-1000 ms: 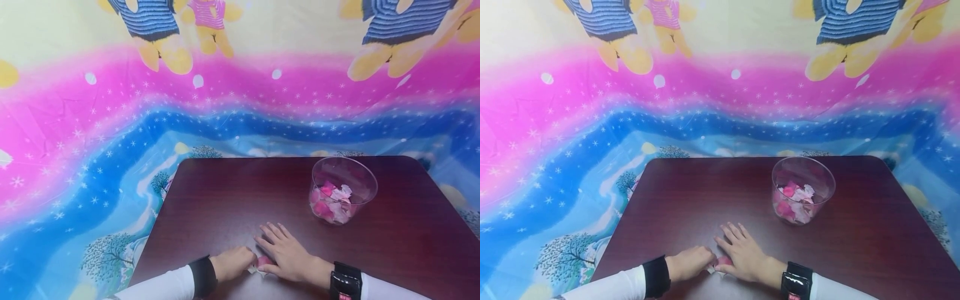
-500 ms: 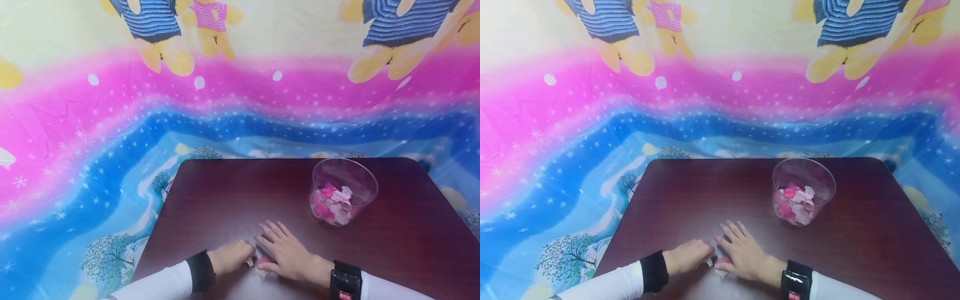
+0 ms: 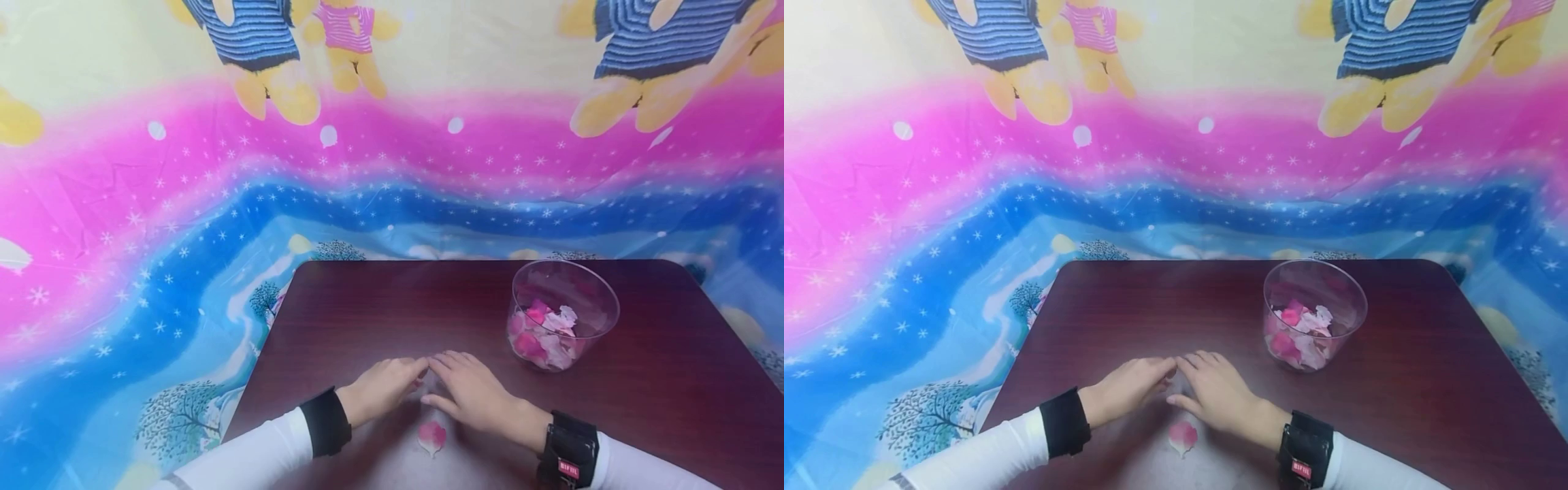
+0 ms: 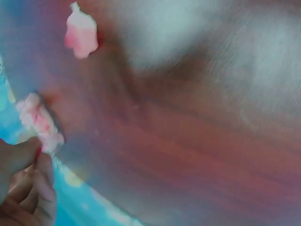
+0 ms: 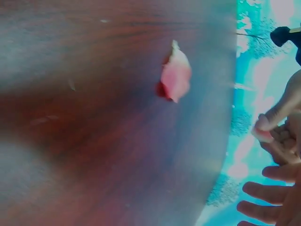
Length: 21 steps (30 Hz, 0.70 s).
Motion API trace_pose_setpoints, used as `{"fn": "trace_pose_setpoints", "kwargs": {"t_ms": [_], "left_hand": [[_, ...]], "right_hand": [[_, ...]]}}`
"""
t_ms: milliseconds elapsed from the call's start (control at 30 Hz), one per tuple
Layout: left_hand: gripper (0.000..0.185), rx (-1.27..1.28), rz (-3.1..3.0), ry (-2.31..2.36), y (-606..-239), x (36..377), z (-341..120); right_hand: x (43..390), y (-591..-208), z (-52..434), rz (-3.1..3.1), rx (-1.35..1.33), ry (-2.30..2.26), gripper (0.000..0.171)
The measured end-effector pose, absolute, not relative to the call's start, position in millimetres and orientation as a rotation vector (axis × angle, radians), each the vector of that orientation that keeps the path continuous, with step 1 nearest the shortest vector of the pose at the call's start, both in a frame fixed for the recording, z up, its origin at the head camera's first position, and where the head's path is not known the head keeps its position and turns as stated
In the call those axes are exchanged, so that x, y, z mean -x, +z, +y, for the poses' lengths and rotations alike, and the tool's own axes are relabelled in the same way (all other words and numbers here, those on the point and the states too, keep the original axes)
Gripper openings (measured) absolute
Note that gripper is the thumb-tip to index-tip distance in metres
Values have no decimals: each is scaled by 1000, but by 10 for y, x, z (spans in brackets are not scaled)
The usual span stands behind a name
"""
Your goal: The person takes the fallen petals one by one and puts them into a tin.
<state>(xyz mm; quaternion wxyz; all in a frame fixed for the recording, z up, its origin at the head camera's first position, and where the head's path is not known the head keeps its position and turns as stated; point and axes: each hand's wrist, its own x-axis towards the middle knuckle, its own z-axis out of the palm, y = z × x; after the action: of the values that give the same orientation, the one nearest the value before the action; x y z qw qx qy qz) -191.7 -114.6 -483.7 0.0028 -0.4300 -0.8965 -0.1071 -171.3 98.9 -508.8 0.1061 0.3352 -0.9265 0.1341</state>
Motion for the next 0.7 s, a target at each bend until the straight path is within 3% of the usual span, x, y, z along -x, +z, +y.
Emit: {"fn": "trace_pose_setpoints", "kwargs": {"t_ms": [433,700], "left_hand": [[22,1264,-2625,-603,-4401,2031,-1081],[17,1276,-2605,-608,-4414,1995,-1072]], "right_hand": [[1864,-4668,881,-2478,-884,803,13],[1851,-4688,860,-2438,-907,846,6]]}}
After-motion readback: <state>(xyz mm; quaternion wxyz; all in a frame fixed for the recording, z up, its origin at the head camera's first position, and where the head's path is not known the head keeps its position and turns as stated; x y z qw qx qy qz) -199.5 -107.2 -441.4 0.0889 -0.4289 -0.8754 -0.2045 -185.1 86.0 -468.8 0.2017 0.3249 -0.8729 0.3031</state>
